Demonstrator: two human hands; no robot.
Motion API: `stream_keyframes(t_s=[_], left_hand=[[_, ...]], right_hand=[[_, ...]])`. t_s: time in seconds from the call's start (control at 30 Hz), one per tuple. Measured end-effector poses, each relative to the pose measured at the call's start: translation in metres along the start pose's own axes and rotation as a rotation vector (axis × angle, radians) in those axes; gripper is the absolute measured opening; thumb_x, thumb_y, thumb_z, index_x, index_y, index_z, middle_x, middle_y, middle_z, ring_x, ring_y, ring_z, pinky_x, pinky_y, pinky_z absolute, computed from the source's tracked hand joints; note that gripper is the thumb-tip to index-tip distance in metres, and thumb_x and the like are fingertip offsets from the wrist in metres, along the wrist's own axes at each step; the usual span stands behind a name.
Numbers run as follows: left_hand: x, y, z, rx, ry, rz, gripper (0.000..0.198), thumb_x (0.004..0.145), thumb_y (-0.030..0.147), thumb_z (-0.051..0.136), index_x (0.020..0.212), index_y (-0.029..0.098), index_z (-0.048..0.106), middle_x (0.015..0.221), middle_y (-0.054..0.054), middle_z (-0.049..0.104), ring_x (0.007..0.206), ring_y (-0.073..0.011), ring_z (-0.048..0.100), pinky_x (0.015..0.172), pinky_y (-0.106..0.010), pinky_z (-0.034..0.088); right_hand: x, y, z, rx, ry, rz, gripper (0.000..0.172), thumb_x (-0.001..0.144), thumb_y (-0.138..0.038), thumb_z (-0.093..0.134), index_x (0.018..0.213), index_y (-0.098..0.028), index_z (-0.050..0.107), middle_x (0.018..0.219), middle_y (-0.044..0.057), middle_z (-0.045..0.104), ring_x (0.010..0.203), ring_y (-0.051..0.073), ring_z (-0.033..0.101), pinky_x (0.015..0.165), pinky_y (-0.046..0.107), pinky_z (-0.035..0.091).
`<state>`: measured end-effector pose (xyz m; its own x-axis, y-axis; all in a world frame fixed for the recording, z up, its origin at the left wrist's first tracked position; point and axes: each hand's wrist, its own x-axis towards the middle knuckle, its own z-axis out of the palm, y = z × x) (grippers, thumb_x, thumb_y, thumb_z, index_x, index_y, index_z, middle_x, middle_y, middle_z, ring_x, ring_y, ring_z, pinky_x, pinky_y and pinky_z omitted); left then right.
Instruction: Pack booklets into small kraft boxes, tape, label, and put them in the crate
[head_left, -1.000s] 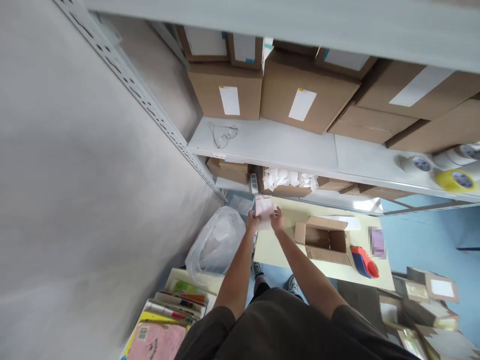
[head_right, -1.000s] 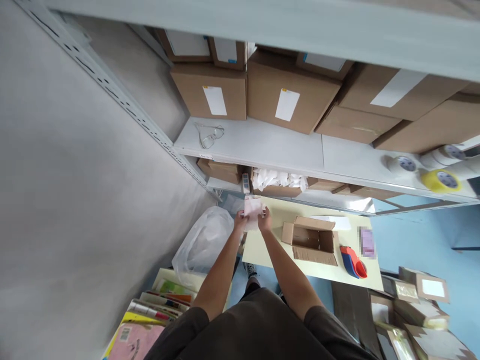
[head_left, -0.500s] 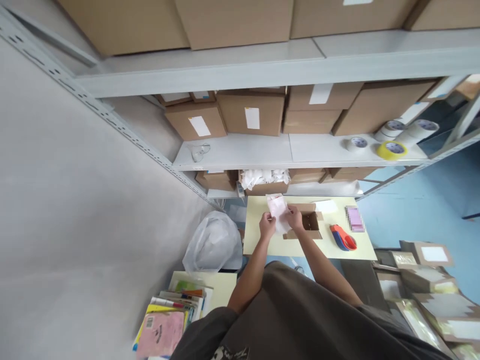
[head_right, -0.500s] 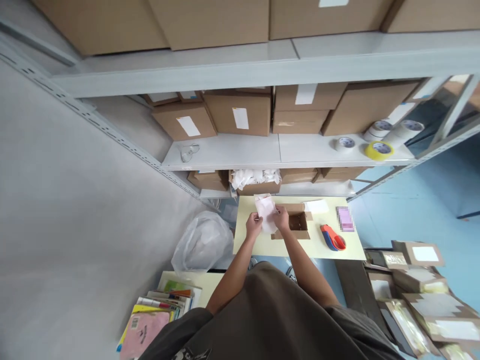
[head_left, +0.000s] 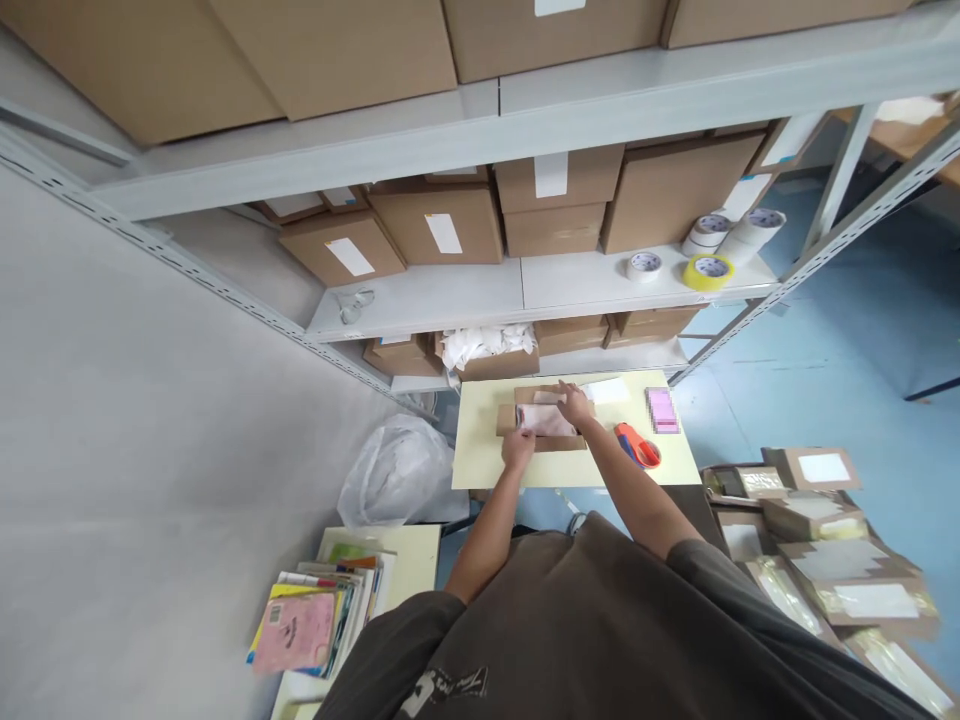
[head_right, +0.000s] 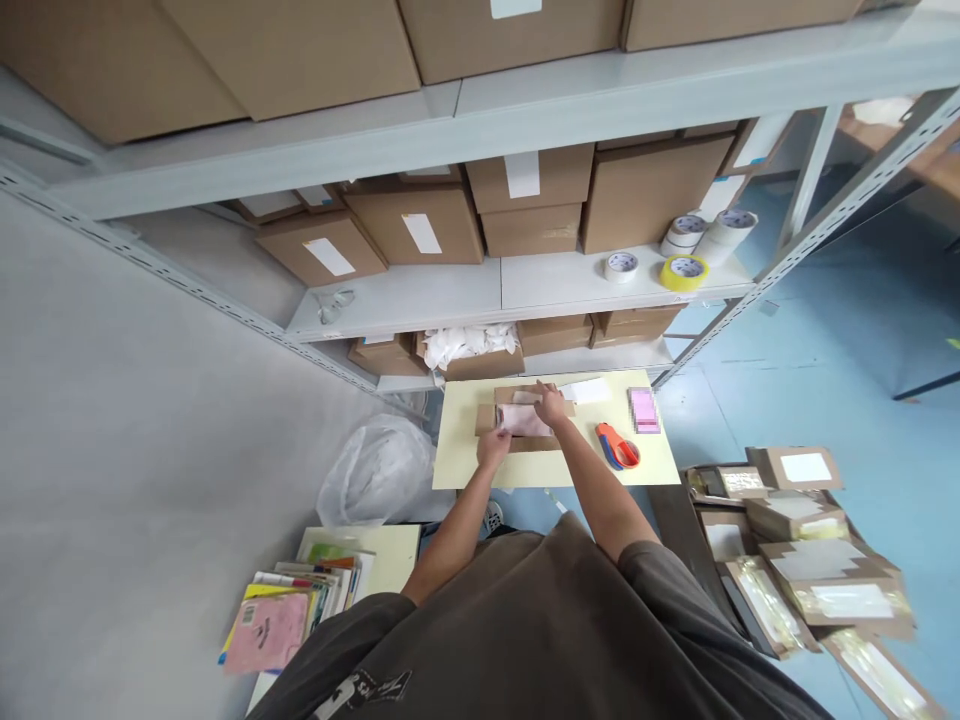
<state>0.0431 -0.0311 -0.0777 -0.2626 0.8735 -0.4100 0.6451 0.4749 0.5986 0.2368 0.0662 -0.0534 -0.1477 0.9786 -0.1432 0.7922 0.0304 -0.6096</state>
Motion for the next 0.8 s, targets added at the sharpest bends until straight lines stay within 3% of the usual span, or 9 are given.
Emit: stream_keyframes(t_s=[0.1,0.2,0.27,0.33,0.47,0.6,0.7,0.8], left_hand=[[0.003,-0.027,-0.012,-0.005,0.177,-0.055,0.023,0.096,0.035,0.065,0.11,0.026,0.08,0.116,-0.011,0.08,0.115,-0.0289,0.073,0.096,-0.034,0.053],[0.011,-0.047,-0.018,-0.156,0.312,-0.162,0.048,0.084,0.028,0.075,0.131,0.018,0.07,0.137,-0.019,0.071,0.127,-0.0315,0.068,0.101,-0.036,0.052],[0.018,-0.051,-0.018,-0.313,0.278,-0.213,0.06,0.079,0.028,0.079,0.137,0.015,0.065,0.132,-0.019,0.073,0.122,-0.031,0.071,0.099,-0.036,0.054],[0.024,-0.049,-0.016,-0.402,0.221,-0.212,0.059,0.081,0.033,0.078,0.136,0.016,0.065,0.121,-0.015,0.078,0.113,-0.0279,0.074,0.094,-0.035,0.057],[0.029,-0.041,-0.011,-0.391,0.138,-0.009,0.051,0.089,0.043,0.071,0.135,0.02,0.07,0.127,-0.012,0.078,0.118,-0.0263,0.073,0.1,-0.036,0.057],[0.023,-0.042,-0.005,-0.057,-0.045,0.31,0.072,0.079,0.046,0.086,0.142,0.016,0.069,0.159,-0.018,0.058,0.15,-0.0354,0.051,0.123,-0.044,0.042],[0.015,-0.047,0.001,0.242,-0.136,0.39,0.089,0.072,0.041,0.094,0.151,0.016,0.063,0.172,-0.019,0.041,0.161,-0.0389,0.034,0.129,-0.047,0.033],[0.012,-0.053,0.005,0.349,-0.129,0.446,0.067,0.088,0.032,0.079,0.152,0.018,0.063,0.168,-0.017,0.046,0.16,-0.0344,0.036,0.13,-0.046,0.034]], right_hand=[[-0.014,0.02,0.004,0.081,0.092,-0.031,0.065,0.087,-0.01,0.057,0.151,-0.018,0.063,0.147,0.014,0.067,0.142,0.029,0.055,0.123,0.041,0.043],[-0.035,0.044,0.007,0.183,0.185,-0.018,0.061,0.086,-0.015,0.058,0.147,-0.017,0.065,0.148,0.015,0.066,0.141,0.03,0.057,0.124,0.045,0.043],[-0.051,0.061,0.009,0.26,0.238,0.05,0.06,0.088,-0.02,0.058,0.147,-0.017,0.064,0.148,0.015,0.066,0.142,0.031,0.057,0.122,0.046,0.045],[-0.066,0.077,0.012,0.336,0.253,0.169,0.06,0.089,-0.028,0.061,0.148,-0.017,0.063,0.149,0.017,0.066,0.142,0.032,0.058,0.121,0.046,0.046],[-0.088,0.105,0.02,0.499,0.208,0.438,0.071,0.09,-0.045,0.067,0.153,-0.015,0.057,0.154,0.02,0.062,0.141,0.036,0.059,0.119,0.048,0.048],[-0.097,0.117,0.034,0.732,0.18,0.584,0.079,0.09,-0.054,0.065,0.157,-0.014,0.051,0.158,0.022,0.057,0.14,0.034,0.061,0.112,0.043,0.053],[-0.095,0.114,0.042,0.883,0.103,0.691,0.079,0.088,-0.059,0.067,0.155,-0.018,0.055,0.161,0.022,0.053,0.134,0.035,0.065,0.104,0.046,0.058],[-0.086,0.106,0.043,1.02,0.082,0.649,0.07,0.094,-0.06,0.058,0.155,-0.026,0.055,0.161,0.018,0.054,0.131,0.032,0.067,0.1,0.047,0.06]])
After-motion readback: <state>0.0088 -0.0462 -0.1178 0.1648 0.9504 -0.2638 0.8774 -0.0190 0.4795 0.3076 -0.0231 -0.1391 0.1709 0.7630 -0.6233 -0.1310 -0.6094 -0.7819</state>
